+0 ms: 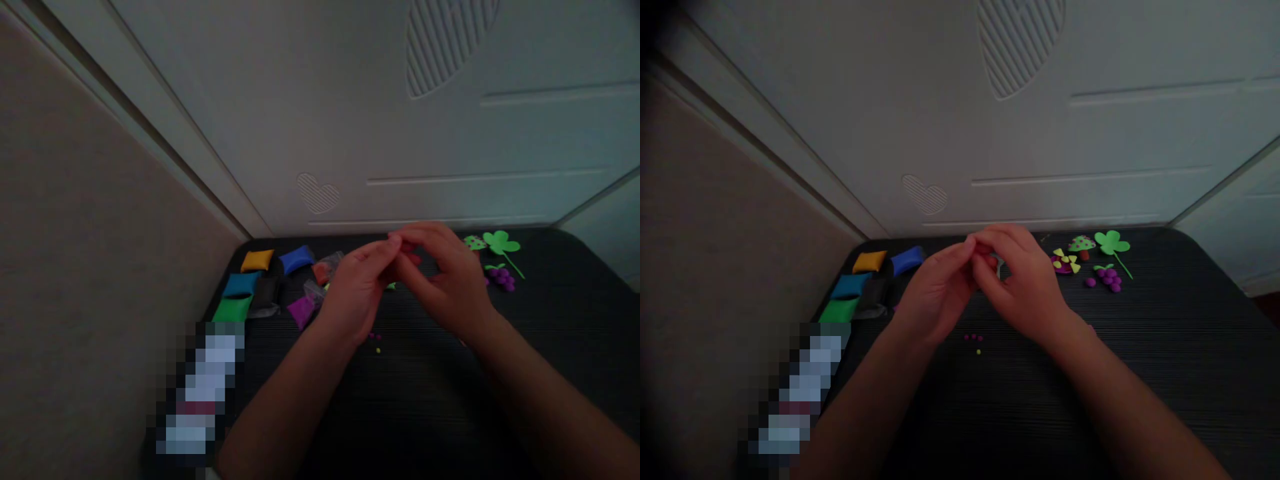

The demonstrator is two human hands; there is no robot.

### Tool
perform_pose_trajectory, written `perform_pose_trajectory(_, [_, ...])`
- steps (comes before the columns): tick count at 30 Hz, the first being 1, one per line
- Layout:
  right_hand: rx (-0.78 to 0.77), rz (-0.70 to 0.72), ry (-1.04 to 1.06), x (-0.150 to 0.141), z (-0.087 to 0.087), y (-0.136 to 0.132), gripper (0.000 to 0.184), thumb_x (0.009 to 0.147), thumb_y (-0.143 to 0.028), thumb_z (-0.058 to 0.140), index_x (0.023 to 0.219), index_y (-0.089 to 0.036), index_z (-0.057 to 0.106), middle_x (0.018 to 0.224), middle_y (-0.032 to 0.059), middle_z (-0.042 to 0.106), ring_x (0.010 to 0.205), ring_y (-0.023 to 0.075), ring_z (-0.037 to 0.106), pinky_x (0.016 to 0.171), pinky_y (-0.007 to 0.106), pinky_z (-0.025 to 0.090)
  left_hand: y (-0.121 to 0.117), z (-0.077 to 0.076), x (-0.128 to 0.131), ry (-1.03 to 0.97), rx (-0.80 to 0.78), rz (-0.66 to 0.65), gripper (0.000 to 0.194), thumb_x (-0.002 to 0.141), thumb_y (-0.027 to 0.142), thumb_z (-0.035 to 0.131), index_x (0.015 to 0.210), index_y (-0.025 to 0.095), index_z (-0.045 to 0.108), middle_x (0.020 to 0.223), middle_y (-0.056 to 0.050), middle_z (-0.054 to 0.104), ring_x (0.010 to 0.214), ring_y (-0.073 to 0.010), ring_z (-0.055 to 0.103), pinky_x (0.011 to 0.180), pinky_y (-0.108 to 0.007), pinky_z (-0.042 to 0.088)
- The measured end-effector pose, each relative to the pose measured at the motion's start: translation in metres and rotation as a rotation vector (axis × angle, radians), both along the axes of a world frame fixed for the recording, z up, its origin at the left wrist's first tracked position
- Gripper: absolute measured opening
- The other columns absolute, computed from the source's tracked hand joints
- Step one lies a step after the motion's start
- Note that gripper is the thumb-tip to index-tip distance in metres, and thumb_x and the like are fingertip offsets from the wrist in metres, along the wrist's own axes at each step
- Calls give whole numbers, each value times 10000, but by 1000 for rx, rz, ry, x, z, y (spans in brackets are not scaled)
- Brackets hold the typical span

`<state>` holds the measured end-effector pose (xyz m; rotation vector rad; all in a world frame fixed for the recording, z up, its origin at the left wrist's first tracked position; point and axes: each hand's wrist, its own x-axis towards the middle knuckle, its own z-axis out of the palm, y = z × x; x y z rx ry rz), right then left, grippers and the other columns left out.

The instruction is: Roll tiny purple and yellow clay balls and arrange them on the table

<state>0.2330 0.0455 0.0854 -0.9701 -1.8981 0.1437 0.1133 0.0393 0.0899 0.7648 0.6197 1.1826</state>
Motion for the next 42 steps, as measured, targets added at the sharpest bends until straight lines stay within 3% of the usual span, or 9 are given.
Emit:
perform_pose_trajectory(2, [-33, 38, 27, -2, -2, -2, 299, 764, -171, 540, 1060, -213, 562, 1020, 56, 604, 994, 176, 532, 888, 370, 429, 3, 0, -3, -44, -37, 50, 188, 782, 257, 544, 719, 119, 655, 686, -23, 631, 659, -82, 564, 655, -200, 423])
perform_pose_trajectory(4, [-178, 110, 130, -8, -6, -6, 455, 765, -211, 564, 1207, -238, 462, 1184, 63, 532, 1101, 182, 486, 942, 387, 408, 7, 1, -9, -95, -87, 134, 193, 778, 271, 540, 708, 123, 643, 667, -10, 621, 628, -73, 563, 623, -191, 423])
perform_pose_trajectory(9, [-901, 510, 479, -37, -20, -27, 830, 744, -315, 620, 1385, -292, 93, 1432, 68, 276, 1229, 180, 407, 974, 367, 415, 17, 4, -26, -238, -147, 348, 205, 763, 291, 516, 656, 137, 601, 609, 10, 587, 587, -79, 561, 608, -212, 435])
perform_pose_trajectory(11, [-1013, 602, 573, -47, -24, -33, 911, 716, -316, 653, 1387, -293, 37, 1449, 71, 241, 1238, 179, 399, 983, 359, 409, 18, 2, -28, -281, -155, 395, 185, 752, 285, 520, 660, 141, 592, 604, 15, 578, 588, -78, 559, 590, -205, 427])
perform_pose_trajectory(17, [-1003, 657, 580, -52, -30, -35, 1081, 657, -290, 703, 1373, -319, -106, 1486, 82, 101, 1289, 197, 324, 1028, 425, 345, 16, 2, -25, -423, -211, 427, 143, 762, 231, 489, 680, 145, 568, 607, 18, 569, 588, -66, 545, 561, -176, 409])
perform_pose_trajectory(23, [-928, 637, 508, -51, -27, -36, 1086, 628, -294, 720, 1378, -320, -65, 1486, 97, 78, 1298, 224, 305, 1027, 444, 340, 14, 6, -26, -458, -248, 421, 173, 784, 238, 451, 672, 158, 556, 572, 22, 543, 559, -56, 522, 527, -160, 384])
perform_pose_trajectory(29, [-855, 534, 427, -52, -26, -37, 1057, 636, -366, 705, 1383, -255, -34, 1485, 78, 85, 1353, 189, 151, 1095, 416, 207, 12, 5, -22, -472, -234, 415, 184, 785, 232, 442, 663, 155, 556, 571, 19, 544, 555, -55, 519, 507, -154, 376])
perform_pose_trajectory(37, [-809, 500, 291, -50, -22, -40, 1144, 601, -346, 726, 1379, -241, -105, 1490, 93, -2, 1366, 204, 64, 1101, 423, 182, 11, 7, -23, -504, -228, 400, 192, 784, 239, 444, 652, 148, 549, 535, 19, 523, 516, -51, 503, 457, -136, 361])
perform_pose_trajectory(42, [-809, 534, 401, -51, -23, -40, 959, 714, -397, 628, 1376, -238, -48, 1483, 79, 79, 1359, 157, 120, 1101, 387, 201, 9, 5, -19, -471, -233, 413, 224, 790, 246, 435, 638, 145, 565, 531, 14, 535, 524, -56, 516, 463, -143, 366])
